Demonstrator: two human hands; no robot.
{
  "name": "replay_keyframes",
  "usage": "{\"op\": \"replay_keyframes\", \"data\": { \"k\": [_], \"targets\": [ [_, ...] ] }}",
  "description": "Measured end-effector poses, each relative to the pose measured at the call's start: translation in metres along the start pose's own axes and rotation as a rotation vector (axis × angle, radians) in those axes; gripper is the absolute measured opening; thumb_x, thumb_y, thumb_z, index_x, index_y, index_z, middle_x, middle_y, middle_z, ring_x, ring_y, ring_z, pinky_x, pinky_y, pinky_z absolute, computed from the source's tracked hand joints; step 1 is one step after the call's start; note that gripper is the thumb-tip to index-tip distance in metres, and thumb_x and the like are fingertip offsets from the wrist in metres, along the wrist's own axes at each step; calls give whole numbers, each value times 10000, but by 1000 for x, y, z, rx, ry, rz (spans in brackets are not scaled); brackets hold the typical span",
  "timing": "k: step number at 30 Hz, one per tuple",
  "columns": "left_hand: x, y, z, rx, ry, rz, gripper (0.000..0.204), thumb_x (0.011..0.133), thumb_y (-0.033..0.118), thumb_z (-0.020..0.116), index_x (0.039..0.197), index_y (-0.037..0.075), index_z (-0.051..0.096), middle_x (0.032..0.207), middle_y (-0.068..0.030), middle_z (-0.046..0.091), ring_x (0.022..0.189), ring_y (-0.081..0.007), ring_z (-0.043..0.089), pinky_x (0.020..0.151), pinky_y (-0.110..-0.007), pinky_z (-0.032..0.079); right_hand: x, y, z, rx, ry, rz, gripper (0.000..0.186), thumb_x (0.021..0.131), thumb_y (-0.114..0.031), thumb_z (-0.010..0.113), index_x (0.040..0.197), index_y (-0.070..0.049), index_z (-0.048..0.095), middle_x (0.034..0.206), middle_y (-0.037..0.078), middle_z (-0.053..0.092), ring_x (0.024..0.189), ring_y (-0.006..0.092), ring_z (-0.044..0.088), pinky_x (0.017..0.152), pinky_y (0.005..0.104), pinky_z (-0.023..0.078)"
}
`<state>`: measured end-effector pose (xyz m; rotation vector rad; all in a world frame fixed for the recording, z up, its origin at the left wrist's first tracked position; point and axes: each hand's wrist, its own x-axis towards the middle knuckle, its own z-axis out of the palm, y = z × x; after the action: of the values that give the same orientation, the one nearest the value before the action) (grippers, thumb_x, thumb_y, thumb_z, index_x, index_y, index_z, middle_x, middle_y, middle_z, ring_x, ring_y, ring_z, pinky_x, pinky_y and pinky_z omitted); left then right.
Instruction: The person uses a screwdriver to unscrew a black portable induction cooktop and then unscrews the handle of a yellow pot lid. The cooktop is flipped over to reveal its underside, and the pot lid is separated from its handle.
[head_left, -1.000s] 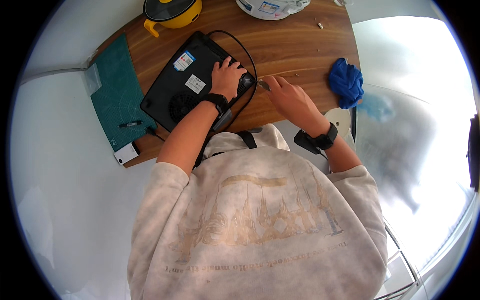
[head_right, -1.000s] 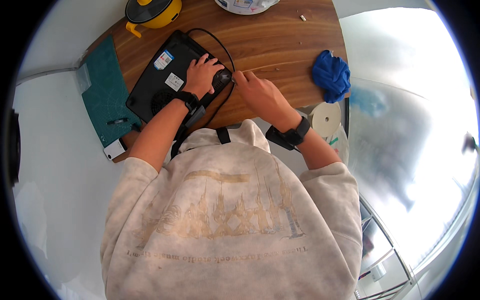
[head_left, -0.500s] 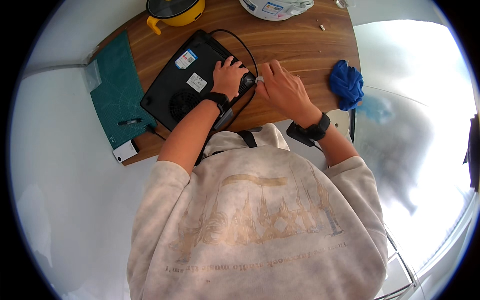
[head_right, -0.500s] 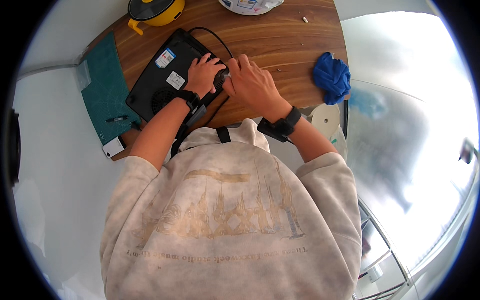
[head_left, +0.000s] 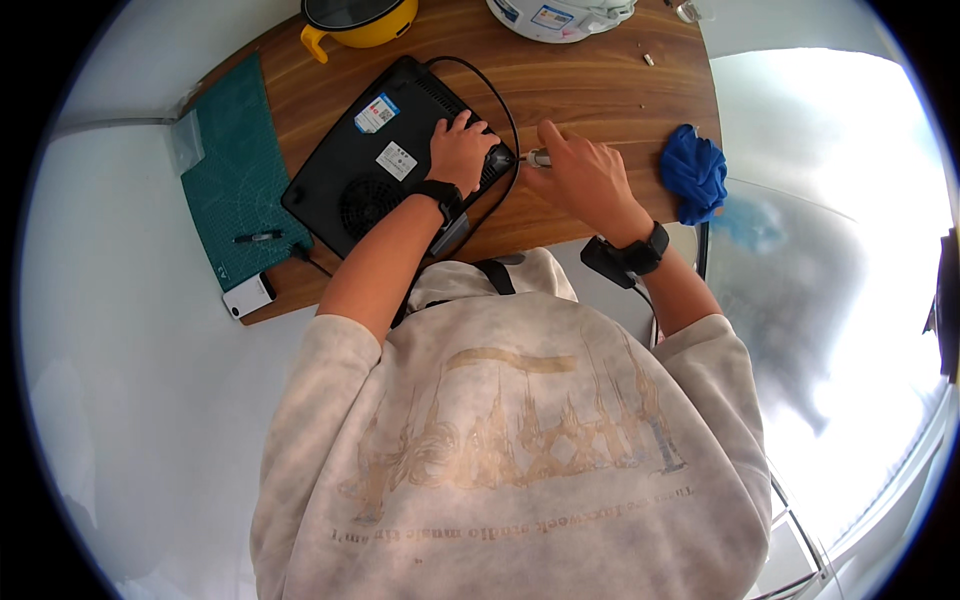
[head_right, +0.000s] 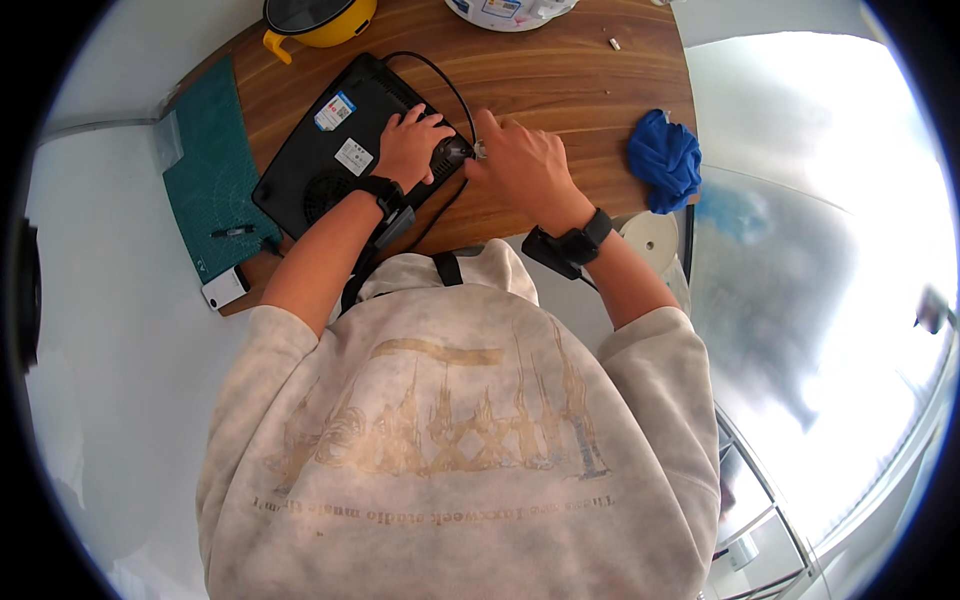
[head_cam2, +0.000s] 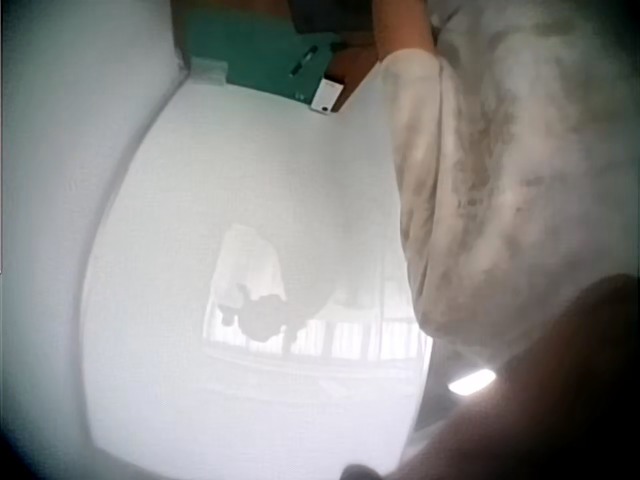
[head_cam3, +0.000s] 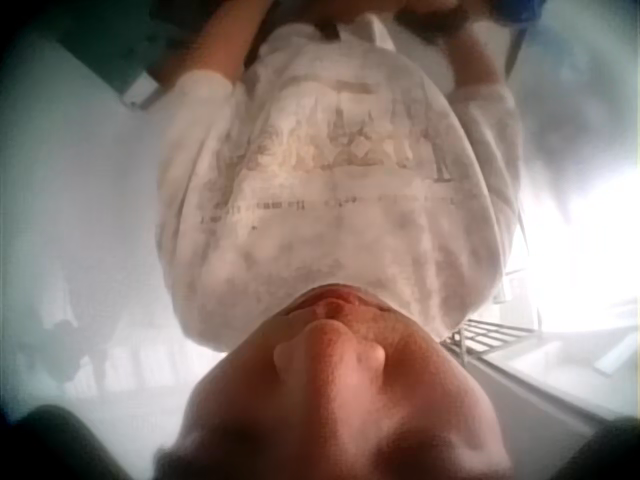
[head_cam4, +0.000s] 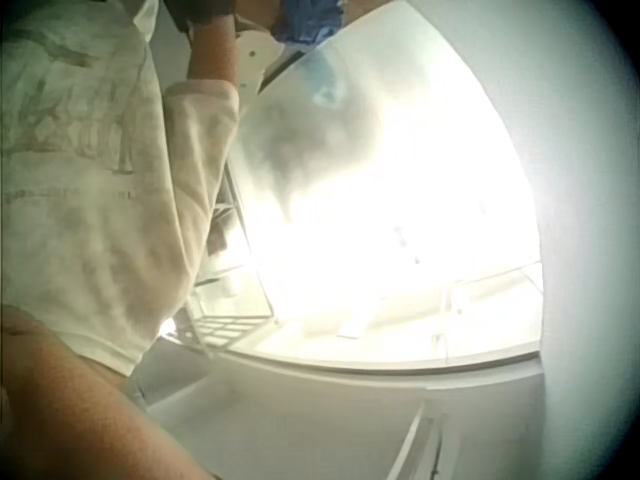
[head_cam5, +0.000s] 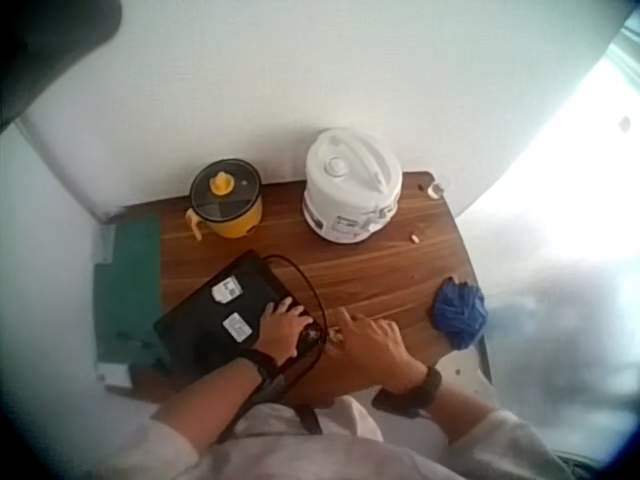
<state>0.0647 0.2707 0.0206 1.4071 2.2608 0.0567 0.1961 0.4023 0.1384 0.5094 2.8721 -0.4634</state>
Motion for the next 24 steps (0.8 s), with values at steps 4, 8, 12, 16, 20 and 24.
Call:
{"op": "replay_keyframes", "data": {
  "k": [4,8,12,16,20,24],
  "targets": [
    [1,-1,-1,-2,-38,-17,788,560,63,884,1289,244,645,1460,-6,521,1444,-258,336,1148,-504,300,-9,31,16,59,-63,-1,362,827,-332,679,968,-28,540,738,184,671,765,391,673,649,473,526],
    [2,1,-4,10,-55,-26,802,556,54,879,1295,253,641,1464,-4,517,1449,-256,329,1153,-506,297,-17,47,33,62,-150,91,349,857,-328,646,971,-14,547,775,193,683,787,412,667,690,492,522],
    [4,0,-5,61,-115,-18,763,639,155,913,1334,269,618,1496,-25,480,1459,-260,302,1169,-505,280,-16,57,38,82,-226,193,318,882,-327,631,993,-37,561,794,172,692,810,402,667,718,491,517],
    [3,0,-6,42,-104,-19,780,610,115,900,1324,262,623,1491,-23,484,1458,-262,307,1167,-508,285,-20,73,34,105,-124,74,280,869,-263,668,1050,-76,563,810,149,693,828,382,664,724,477,509],
    [2,2,-6,15,-81,-25,814,551,41,871,1303,247,636,1477,-18,499,1451,-267,324,1157,-512,302,-20,78,31,121,-115,-29,283,843,-139,685,1086,-90,547,819,137,685,825,366,662,708,468,496],
    [2,0,-3,10,-51,-14,824,538,38,870,1301,244,638,1474,-18,502,1451,-270,323,1157,-517,301,-15,75,26,50,-89,-121,237,831,-96,671,1053,-88,587,822,127,686,819,349,668,691,456,495]
  ]
}}
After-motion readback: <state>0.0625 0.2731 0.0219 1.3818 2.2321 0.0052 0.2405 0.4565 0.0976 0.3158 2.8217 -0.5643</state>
